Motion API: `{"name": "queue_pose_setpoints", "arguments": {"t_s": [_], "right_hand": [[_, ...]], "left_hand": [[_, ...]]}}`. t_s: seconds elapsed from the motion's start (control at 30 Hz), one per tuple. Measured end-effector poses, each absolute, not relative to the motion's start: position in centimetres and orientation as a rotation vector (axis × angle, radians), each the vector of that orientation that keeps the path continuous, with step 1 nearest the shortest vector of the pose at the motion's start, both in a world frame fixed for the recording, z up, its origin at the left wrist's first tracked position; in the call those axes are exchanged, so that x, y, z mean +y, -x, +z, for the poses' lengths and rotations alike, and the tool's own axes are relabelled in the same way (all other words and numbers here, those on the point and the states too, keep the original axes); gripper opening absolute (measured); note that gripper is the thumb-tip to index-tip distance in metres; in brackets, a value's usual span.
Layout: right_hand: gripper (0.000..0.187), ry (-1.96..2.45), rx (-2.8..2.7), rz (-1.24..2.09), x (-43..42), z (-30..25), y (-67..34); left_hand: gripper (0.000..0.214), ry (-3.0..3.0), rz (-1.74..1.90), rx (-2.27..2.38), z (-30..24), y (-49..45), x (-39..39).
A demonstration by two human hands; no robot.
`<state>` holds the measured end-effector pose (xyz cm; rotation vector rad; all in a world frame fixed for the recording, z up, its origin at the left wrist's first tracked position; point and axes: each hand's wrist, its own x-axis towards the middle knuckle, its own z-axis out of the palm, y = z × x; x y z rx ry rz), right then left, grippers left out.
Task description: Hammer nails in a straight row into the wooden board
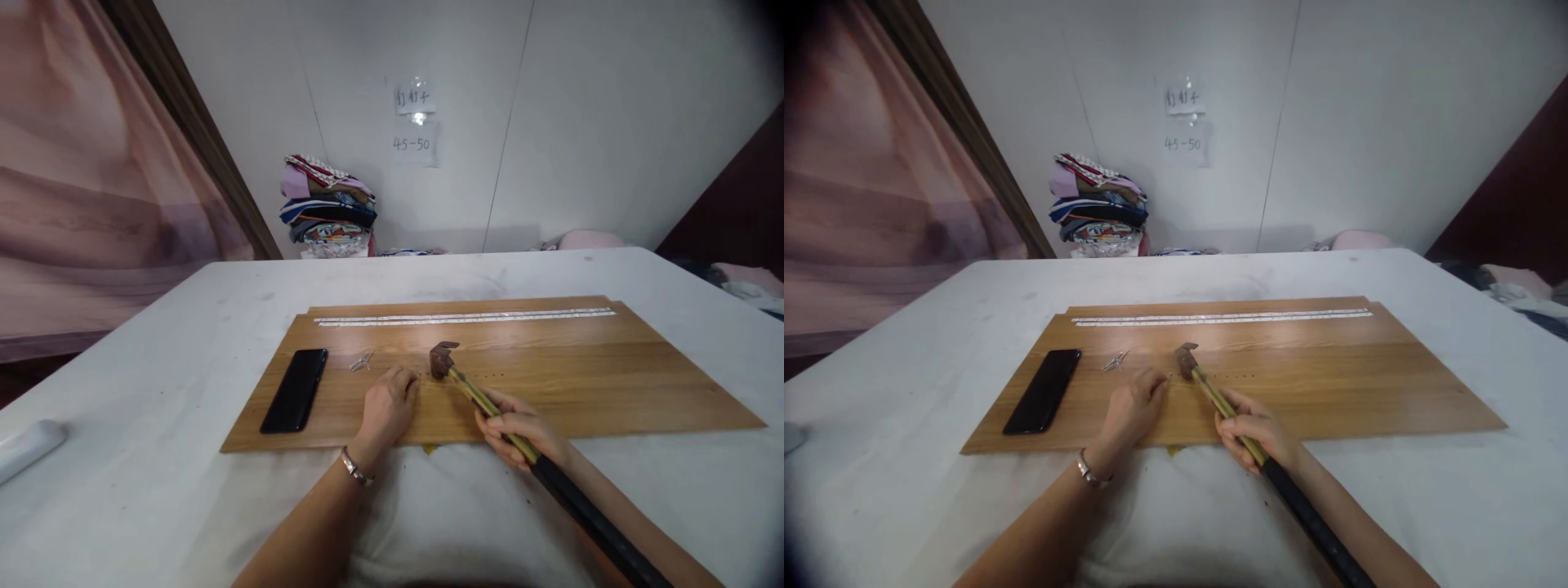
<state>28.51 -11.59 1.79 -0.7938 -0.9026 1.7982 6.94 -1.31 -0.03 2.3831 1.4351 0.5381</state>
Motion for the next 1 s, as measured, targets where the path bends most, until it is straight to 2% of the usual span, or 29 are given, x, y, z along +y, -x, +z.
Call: {"name": "queue_pose_setpoints", "arguments": {"t_s": [0.33, 0.7, 0.87, 1.0], "right_hand": [[0.009, 0.776, -0.918, 1.810, -11.4, 1.1, -29.0], [0.013, 0.719, -0.873, 1.788, -11.3, 1.3, -28.7], [0.020, 0.732, -0.859, 1.787, -11.2, 1.2, -28.5], [0.011, 0.722, -0.866, 1.798, -11.1, 1.3, -28.6]], "left_hand": [[0.015, -2.384, 0.560, 1.408, -0.1, -6.8, -1.2], [0.017, -2.369, 0.547, 1.408, -0.2, -6.8, -1.1], [0.018, -2.363, 0.561, 1.391, -0.2, -6.8, -1.1], [0.017, -2.359, 0.552, 1.388, -0.1, -6.7, -1.1]]}}
